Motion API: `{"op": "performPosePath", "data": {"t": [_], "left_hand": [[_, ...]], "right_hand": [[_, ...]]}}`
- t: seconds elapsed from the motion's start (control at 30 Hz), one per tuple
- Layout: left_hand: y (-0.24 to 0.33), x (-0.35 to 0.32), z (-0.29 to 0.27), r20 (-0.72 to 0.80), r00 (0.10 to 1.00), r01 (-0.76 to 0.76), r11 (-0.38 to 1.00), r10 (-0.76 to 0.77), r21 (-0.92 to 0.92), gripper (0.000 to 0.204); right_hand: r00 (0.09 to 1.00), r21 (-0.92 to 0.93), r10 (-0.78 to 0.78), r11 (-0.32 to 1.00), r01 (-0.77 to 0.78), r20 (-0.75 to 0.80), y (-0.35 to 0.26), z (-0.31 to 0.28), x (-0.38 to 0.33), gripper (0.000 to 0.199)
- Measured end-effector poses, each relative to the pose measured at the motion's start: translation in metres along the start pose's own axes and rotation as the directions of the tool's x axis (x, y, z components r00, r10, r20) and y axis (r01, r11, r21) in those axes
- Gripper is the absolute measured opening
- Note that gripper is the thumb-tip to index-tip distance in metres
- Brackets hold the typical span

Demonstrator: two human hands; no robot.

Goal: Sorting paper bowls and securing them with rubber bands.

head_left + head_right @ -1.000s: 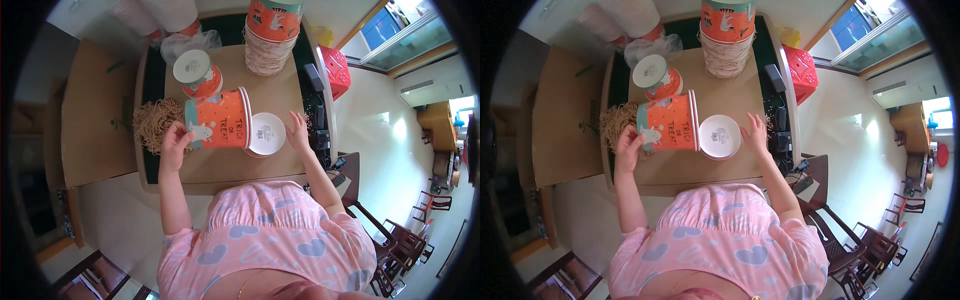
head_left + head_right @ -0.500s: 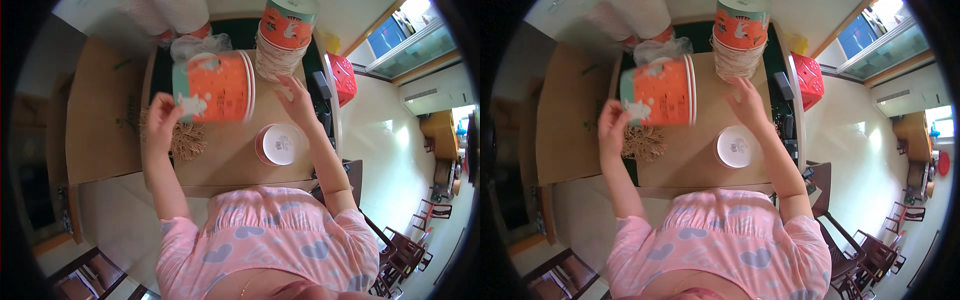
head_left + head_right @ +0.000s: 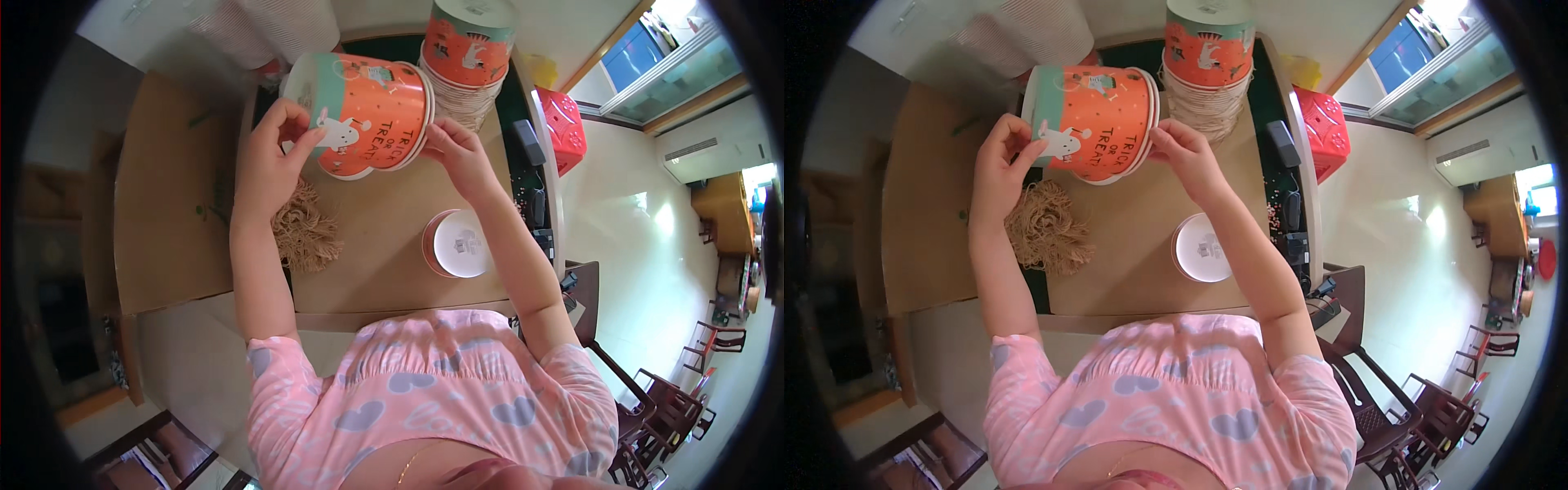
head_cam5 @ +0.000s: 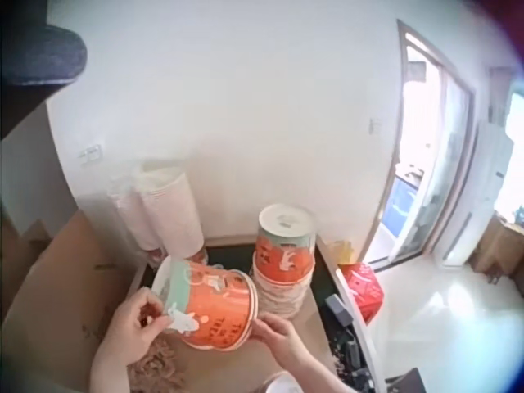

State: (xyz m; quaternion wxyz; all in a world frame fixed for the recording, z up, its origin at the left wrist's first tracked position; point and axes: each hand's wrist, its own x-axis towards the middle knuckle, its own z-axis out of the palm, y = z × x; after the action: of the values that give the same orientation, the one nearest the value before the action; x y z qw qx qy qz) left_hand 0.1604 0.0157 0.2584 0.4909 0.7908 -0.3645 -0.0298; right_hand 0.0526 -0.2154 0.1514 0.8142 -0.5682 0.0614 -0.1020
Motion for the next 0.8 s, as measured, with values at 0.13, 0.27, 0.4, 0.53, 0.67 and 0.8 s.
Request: {"op": "performPosePath", "data": {"t": [0.13,0.27,0.4,0.53,0.67,0.8], "left_hand": [[-0.023,-0.001,-0.018,0.013,0.995,0.101,0.982,-0.1,-0.16,0.015],[-0.047,-0.005,-0.038,-0.097,0.983,0.107,0.916,-0.155,-0.386,0.015],[-0.035,-0.006,-0.022,-0.047,0.992,0.089,0.913,-0.117,-0.397,0.016],[-0.025,0.004,-0.016,0.031,0.992,0.122,0.915,-0.119,-0.384,0.015],[-0.032,0.002,-0.022,0.013,0.992,0.122,0.916,-0.127,-0.383,0.014],[-0.026,0.004,-0.018,0.052,0.992,0.127,0.922,-0.116,-0.365,0.015]], "right_hand": [[0.99,0.038,-0.03,0.999,0.036,-0.136,-0.003,-0.006,-0.005,0.02],[0.993,0.032,0.056,0.998,-0.053,-0.107,-0.025,-0.013,-0.009,0.027],[0.993,-0.102,-0.039,0.993,0.051,0.113,-0.022,0.015,-0.007,0.034],[0.998,0.052,-0.063,0.997,0.062,0.026,-0.02,0.017,-0.001,0.027],[0.997,0.221,0.015,0.975,-0.032,0.077,-0.033,0.023,-0.005,0.024],[0.998,0.087,-0.028,0.996,0.023,0.058,-0.02,0.014,-0.003,0.019]]}}
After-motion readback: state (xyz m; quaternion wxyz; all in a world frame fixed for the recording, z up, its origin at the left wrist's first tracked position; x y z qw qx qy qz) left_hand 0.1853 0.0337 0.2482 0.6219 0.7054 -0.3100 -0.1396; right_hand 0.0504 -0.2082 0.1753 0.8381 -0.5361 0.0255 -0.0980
